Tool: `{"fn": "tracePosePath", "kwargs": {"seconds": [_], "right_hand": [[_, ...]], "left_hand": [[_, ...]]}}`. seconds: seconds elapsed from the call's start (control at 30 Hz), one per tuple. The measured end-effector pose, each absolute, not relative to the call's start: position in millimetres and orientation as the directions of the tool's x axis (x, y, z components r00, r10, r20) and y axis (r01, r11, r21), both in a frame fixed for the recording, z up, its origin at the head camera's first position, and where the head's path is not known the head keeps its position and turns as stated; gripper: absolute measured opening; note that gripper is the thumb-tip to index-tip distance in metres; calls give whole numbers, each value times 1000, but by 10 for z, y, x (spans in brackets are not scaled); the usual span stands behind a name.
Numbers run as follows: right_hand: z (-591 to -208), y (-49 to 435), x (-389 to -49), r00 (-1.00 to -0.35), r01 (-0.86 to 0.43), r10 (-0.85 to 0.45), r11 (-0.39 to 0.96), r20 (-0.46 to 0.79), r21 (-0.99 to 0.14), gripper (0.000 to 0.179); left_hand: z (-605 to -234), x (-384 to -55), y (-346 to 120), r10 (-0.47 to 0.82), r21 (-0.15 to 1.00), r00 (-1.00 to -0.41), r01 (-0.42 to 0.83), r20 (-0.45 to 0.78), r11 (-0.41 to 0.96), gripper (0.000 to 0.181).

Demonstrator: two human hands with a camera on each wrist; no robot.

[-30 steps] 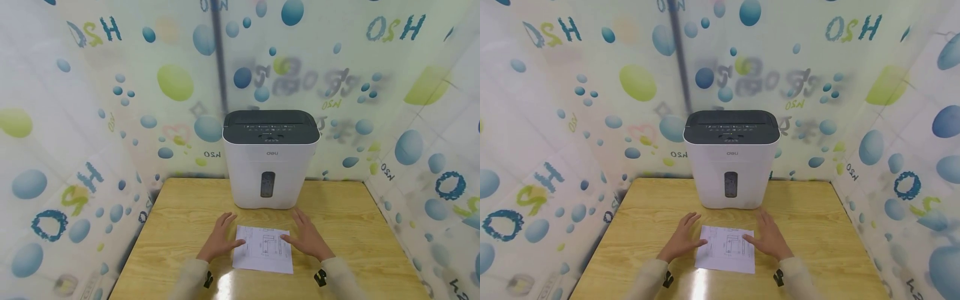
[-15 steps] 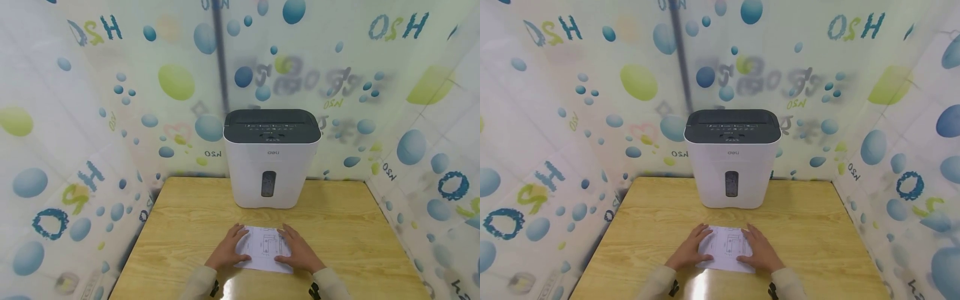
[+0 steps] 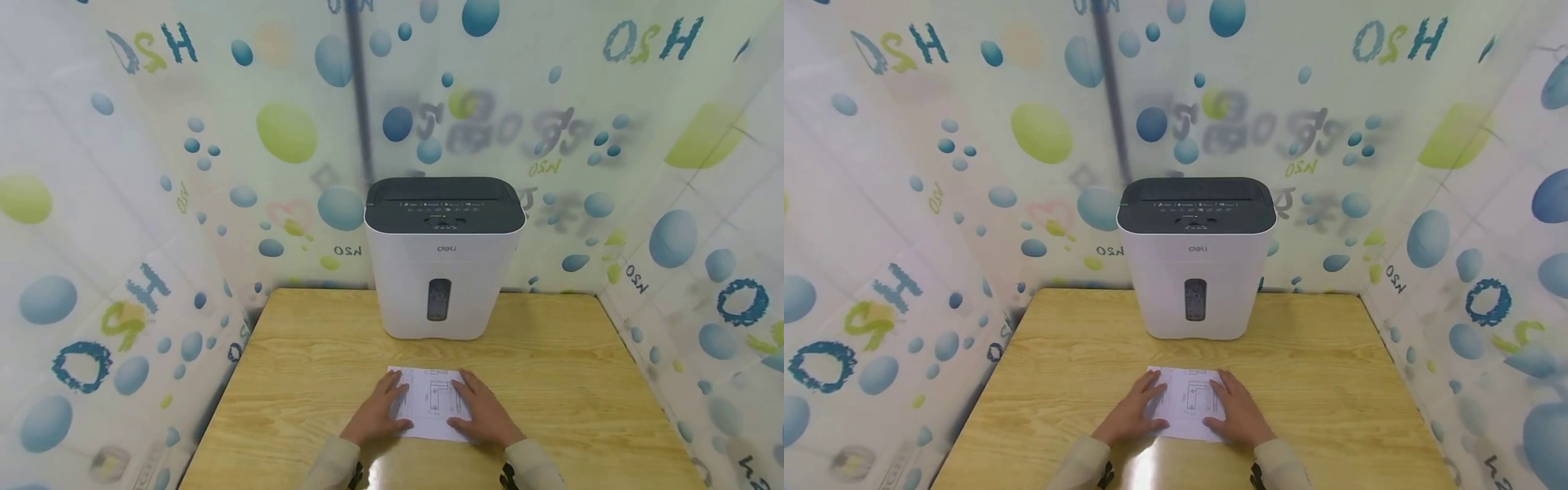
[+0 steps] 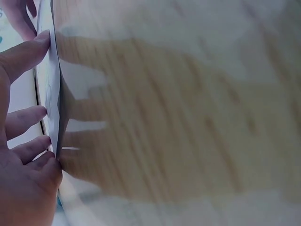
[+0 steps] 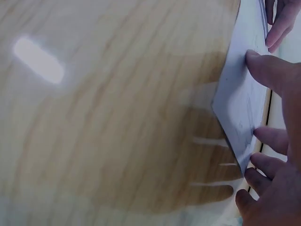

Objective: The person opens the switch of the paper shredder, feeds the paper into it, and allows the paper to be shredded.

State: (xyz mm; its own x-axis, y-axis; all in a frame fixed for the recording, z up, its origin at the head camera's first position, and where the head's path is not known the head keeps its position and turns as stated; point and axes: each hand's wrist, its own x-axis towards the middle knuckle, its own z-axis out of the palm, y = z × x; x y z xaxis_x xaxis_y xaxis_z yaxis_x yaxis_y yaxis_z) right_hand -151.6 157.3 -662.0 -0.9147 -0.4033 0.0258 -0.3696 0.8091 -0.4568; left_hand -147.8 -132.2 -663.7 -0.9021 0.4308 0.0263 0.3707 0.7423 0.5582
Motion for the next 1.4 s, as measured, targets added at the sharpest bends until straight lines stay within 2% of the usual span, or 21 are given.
{"fn": "tracePosePath", "kwargs": {"seconds": [0.27, 0.5, 0.77, 0.93, 1.03, 1.2, 1.3, 1.4], "right_hand": [[-6705, 1514, -1499, -938, -339, -338, 851, 75, -401, 73], [-6671, 1458, -1478, -948, -314, -309, 851, 84, -421, 70], [-6600, 1415, -1496, -967, -254, -210, 781, 144, -571, 69], [-6578, 1451, -1536, -979, -198, -111, 721, 172, -664, 39], [-6586, 1495, -1553, -982, -184, -95, 656, 161, -732, 22], [-6612, 1563, -1577, -991, -130, -96, 558, 92, -820, 36], [-6597, 1586, -1577, -996, -86, -79, 521, 52, -849, 35], [-6573, 1595, -1576, -996, -78, -74, 505, 47, -860, 31]], "left_hand": [[-6624, -1474, -1308, 439, 540, -897, 398, 59, 742, 76], [-6601, -1470, -1296, 421, 553, -906, 376, 50, 743, 76], [-6619, -1481, -1302, 418, 552, -904, 396, 92, 734, 81], [-6639, -1513, -1281, 368, 587, -925, 352, 97, 729, 103], [-6623, -1549, -1254, 316, 623, -946, 289, 70, 727, 118], [-6600, -1606, -1228, 255, 668, -966, 222, 49, 711, 130], [-6612, -1639, -1224, 238, 687, -969, 220, 71, 693, 132], [-6596, -1665, -1213, 210, 714, -973, 215, 97, 666, 126]]}}
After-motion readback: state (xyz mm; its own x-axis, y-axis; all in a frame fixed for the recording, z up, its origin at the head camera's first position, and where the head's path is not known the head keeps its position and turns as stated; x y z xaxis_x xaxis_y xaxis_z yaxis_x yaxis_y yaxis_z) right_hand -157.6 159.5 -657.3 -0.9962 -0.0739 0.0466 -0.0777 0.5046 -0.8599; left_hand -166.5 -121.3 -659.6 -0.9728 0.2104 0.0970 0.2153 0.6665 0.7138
